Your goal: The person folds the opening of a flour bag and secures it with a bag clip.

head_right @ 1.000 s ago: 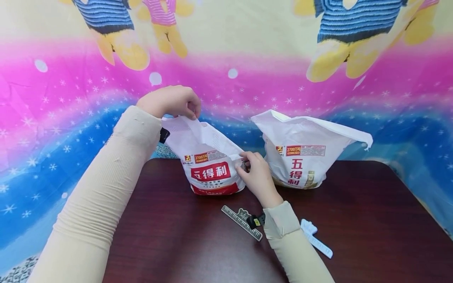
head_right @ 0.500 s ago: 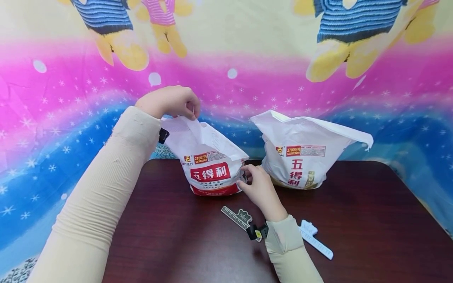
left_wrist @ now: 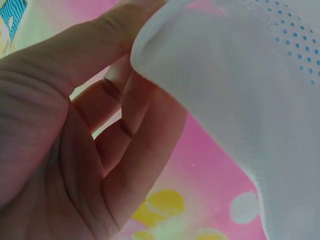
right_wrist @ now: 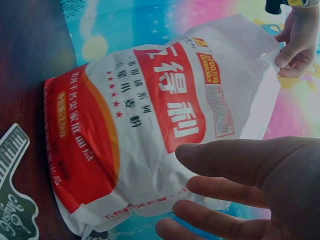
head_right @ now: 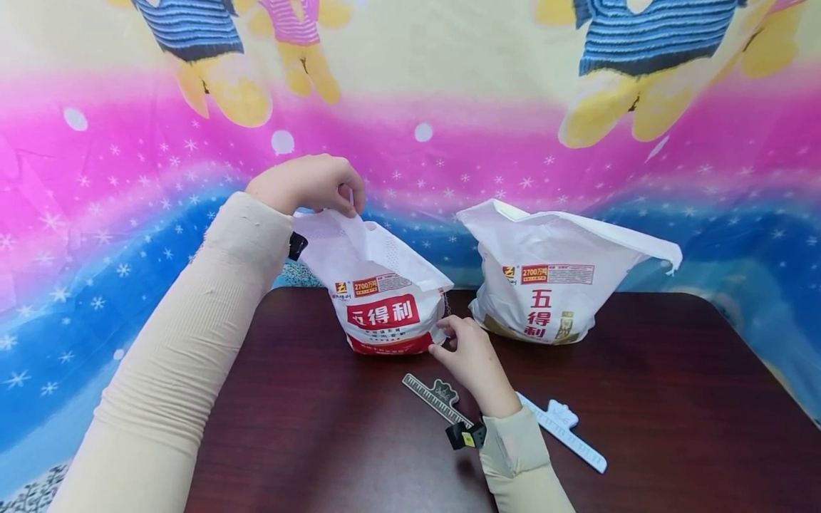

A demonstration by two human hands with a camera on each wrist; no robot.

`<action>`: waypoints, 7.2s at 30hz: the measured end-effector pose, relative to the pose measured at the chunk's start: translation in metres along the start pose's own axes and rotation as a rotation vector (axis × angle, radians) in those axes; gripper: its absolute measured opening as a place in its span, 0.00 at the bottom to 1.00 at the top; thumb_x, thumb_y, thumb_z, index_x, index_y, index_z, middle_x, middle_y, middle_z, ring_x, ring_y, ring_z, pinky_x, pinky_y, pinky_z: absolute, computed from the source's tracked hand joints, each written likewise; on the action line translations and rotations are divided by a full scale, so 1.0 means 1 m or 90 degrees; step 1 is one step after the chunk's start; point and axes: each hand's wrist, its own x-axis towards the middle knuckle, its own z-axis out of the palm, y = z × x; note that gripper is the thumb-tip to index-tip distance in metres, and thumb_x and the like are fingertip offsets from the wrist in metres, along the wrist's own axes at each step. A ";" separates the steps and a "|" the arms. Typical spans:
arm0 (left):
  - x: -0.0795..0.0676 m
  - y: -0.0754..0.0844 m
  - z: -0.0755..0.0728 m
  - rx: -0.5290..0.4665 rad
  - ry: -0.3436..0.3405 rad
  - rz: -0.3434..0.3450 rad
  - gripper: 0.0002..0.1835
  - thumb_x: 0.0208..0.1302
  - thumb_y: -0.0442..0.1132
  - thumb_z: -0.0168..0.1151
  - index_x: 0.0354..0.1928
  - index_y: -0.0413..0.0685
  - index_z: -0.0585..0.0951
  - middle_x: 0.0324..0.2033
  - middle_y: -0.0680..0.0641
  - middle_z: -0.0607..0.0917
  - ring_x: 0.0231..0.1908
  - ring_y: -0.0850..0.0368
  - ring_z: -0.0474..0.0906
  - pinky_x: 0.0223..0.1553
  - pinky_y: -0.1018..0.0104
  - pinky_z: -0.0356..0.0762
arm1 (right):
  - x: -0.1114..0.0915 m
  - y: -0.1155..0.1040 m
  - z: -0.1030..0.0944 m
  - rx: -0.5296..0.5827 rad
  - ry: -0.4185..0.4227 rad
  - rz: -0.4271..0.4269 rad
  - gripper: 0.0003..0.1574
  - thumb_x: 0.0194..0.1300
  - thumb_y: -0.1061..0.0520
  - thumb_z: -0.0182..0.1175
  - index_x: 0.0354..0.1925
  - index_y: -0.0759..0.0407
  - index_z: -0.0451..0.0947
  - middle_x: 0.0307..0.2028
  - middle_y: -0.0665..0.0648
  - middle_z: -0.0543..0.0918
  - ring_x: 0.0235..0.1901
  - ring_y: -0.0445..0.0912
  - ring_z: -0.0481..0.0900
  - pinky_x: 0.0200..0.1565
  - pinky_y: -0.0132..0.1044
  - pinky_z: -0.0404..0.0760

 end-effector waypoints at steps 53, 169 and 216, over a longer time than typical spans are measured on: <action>-0.002 -0.001 -0.002 -0.016 -0.010 0.013 0.04 0.66 0.35 0.70 0.41 0.50 0.88 0.46 0.46 0.82 0.45 0.47 0.77 0.43 0.54 0.82 | 0.007 0.032 0.029 -0.063 -0.171 0.093 0.17 0.59 0.65 0.71 0.48 0.62 0.83 0.34 0.56 0.82 0.33 0.48 0.78 0.41 0.45 0.85; -0.004 -0.008 0.000 -0.012 -0.013 0.025 0.07 0.66 0.36 0.69 0.45 0.53 0.87 0.48 0.47 0.82 0.45 0.48 0.77 0.44 0.55 0.82 | -0.007 0.007 0.026 -0.118 -0.204 0.078 0.17 0.54 0.64 0.76 0.43 0.62 0.85 0.34 0.57 0.83 0.32 0.48 0.79 0.40 0.46 0.86; -0.004 -0.007 0.001 0.018 -0.005 0.028 0.09 0.67 0.37 0.68 0.48 0.53 0.86 0.50 0.48 0.82 0.48 0.49 0.76 0.47 0.54 0.82 | -0.005 0.007 0.013 -0.100 -0.111 -0.025 0.16 0.61 0.67 0.70 0.49 0.64 0.86 0.42 0.60 0.86 0.39 0.50 0.83 0.48 0.49 0.86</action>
